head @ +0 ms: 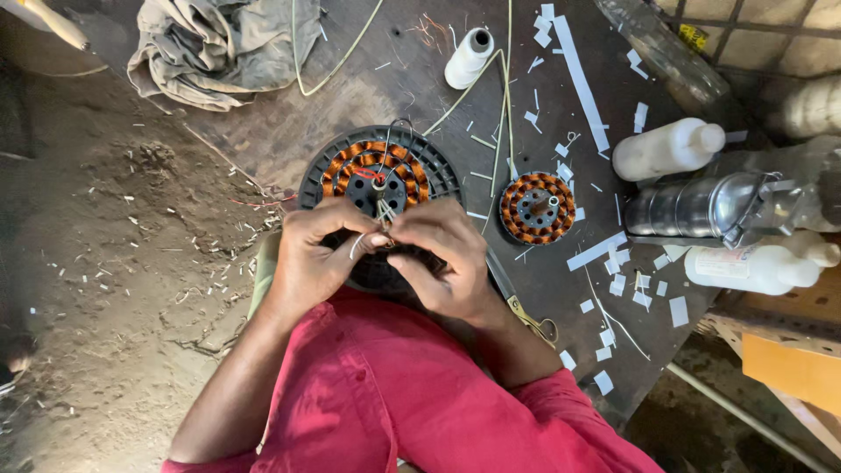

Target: The person works on a motor stator, using pliers to manipulate and secure copper wires. They tie the wires together with a string and trim the excess with scissors. The person then places a metal component into the center of the stator.

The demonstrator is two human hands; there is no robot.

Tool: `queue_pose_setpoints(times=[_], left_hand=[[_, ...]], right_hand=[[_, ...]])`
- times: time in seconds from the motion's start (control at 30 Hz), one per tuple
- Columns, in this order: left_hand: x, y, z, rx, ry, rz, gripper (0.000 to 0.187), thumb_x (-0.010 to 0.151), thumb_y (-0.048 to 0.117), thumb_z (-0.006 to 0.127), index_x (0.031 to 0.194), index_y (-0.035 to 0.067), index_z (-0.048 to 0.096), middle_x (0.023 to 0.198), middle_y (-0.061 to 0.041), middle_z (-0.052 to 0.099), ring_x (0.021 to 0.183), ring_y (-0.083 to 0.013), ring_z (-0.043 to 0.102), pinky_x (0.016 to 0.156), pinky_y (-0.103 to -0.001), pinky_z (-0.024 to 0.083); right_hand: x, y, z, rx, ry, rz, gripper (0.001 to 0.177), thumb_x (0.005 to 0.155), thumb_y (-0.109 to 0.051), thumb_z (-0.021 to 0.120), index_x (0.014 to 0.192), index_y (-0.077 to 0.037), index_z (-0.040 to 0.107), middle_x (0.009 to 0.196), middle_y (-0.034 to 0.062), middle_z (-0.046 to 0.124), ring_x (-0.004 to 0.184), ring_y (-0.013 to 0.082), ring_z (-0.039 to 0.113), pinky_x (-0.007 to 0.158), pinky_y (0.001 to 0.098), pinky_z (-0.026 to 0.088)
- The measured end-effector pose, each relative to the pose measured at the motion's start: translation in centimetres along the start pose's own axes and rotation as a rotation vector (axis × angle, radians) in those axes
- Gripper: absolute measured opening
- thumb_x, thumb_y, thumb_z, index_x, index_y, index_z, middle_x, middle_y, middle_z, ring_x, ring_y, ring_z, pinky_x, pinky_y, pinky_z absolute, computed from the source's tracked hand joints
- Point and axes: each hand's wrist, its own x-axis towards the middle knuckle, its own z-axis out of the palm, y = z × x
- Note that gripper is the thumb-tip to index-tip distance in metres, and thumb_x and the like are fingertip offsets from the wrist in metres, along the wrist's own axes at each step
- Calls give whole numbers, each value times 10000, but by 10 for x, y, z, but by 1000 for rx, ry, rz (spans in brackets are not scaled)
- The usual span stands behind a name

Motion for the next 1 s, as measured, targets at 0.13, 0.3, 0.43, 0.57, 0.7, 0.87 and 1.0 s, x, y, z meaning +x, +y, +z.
queue_pose_setpoints(times=[0.13, 0.3, 0.43, 0.57, 0.7, 0.87, 1.0], left_hand=[[8, 0, -2, -18, -58, -53, 103, 859, 32, 833, 905, 34, 740, 837, -42, 750, 767, -124, 694, 704, -266, 537], [9, 1, -2, -8, -52, -27, 109, 851, 41, 826, 927, 33, 748, 847, -48, 753, 768, -153, 702, 718, -287, 546], [10, 3, 0, 227, 4, 228, 126, 830, 23, 821, 933, 47, 754, 881, -69, 753, 799, -215, 691, 806, -363, 526], [12, 10, 0, 647, 41, 508, 143, 861, 17, 796, 991, 30, 737, 934, -88, 732, 827, -221, 698, 885, -422, 509], [10, 16, 1, 734, -35, 401, 166, 845, 50, 745, 1006, 41, 708, 922, -72, 694, 836, -231, 672, 939, -449, 448], [13, 20, 1, 296, -46, -6, 96, 993, 122, 681, 953, 46, 637, 909, -69, 640, 944, -254, 627, 990, -401, 375], [14, 21, 1, 198, -60, -125, 142, 972, 181, 700, 894, 64, 682, 833, -39, 677, 840, -206, 620, 955, -375, 365]], right_hand=[[-4, 22, 6, -23, -13, -6, 176, 856, -27, 832, 1002, -15, 734, 1021, 93, 719, 928, 237, 694, 835, 350, 549], [-10, 31, 13, -15, -28, 62, 98, 943, -23, 694, 996, -22, 612, 1126, 156, 693, 953, 283, 698, 805, 337, 548], [-6, 34, 18, -84, -21, 171, 43, 976, -6, 618, 995, -19, 582, 964, 100, 663, 875, 282, 640, 836, 366, 502], [3, 38, 21, -195, -59, 202, 65, 966, -25, 671, 980, -26, 608, 897, 86, 688, 826, 257, 624, 838, 387, 447], [8, 36, 14, 210, -66, 632, 161, 966, -139, 686, 1031, -26, 591, 837, 39, 650, 770, 192, 635, 716, 319, 496], [15, 32, -6, 166, -93, 88, 336, 818, -149, 836, 1045, -10, 631, 1013, 117, 641, 935, 247, 626, 862, 348, 505], [9, 30, 1, -57, 0, -106, 330, 727, -102, 915, 965, -28, 699, 927, 97, 675, 892, 267, 639, 827, 364, 512]])
